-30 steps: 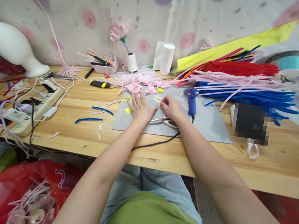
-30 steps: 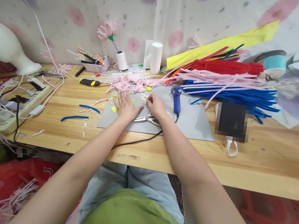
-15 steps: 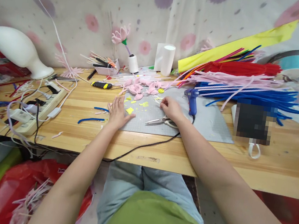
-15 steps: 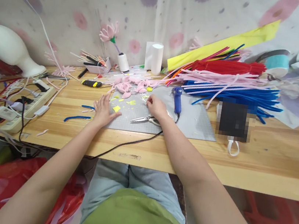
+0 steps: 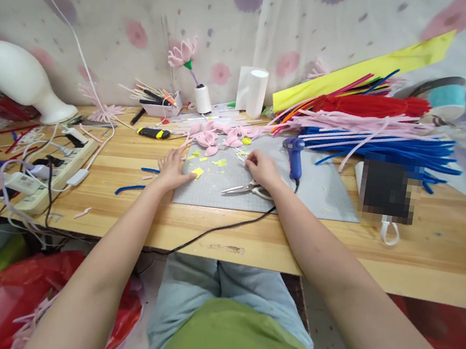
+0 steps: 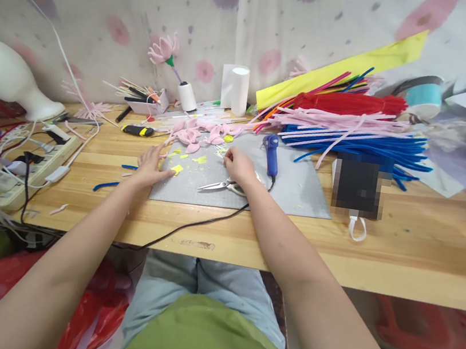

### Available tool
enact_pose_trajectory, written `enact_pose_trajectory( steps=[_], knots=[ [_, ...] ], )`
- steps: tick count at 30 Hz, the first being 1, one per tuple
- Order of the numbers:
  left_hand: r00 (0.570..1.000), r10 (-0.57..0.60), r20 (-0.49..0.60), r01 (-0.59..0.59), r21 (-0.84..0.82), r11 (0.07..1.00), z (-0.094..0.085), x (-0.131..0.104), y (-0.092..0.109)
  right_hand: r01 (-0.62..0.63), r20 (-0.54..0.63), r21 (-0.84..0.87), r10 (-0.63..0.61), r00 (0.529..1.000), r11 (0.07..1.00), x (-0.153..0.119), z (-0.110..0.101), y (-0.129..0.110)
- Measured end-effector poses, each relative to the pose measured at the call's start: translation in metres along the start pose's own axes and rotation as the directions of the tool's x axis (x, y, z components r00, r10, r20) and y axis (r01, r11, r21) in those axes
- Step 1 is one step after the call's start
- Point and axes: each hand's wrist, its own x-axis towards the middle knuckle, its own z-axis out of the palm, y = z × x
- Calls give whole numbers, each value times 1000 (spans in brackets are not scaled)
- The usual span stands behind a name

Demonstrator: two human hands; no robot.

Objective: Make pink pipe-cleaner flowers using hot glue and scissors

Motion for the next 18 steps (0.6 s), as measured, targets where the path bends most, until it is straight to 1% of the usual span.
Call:
enact_pose_trajectory(
  steps=[2,6,9,11,12,13,15,16,18],
  knots=[
    [999,-33,-6,33,-3,999,2,4,4,-1,-1,-10,1,1000,1000,0,0,0],
    [988,-140,-70,138,-41,990,6,17,10,-9,4,-28,9,1000,1000,0,0,0],
    [977,-168,-130,157,-87,984,6,23,15,-10,5,-29,10,1000,1000,-1,-1,-1],
    [967,-178,-181,159,-115,981,6,22,23,-5,2,-28,5,1000,1000,-1,-1,-1],
    [960,-187,-209,163,-127,978,8,20,29,-4,2,-25,4,1000,1000,0,-1,-1],
    [943,-215,-253,184,-139,973,10,17,38,-5,0,-22,5,1000,1000,0,0,0],
    [907,-265,-327,224,-157,962,18,11,60,-9,-4,-19,9,1000,1000,1,1,0],
    [907,-255,-336,214,-154,964,23,8,73,-11,-5,-17,10,1000,1000,1,1,1],
    [922,-205,-329,170,-133,976,33,5,99,-4,-9,-12,4,1000,1000,1,2,2]
  ],
)
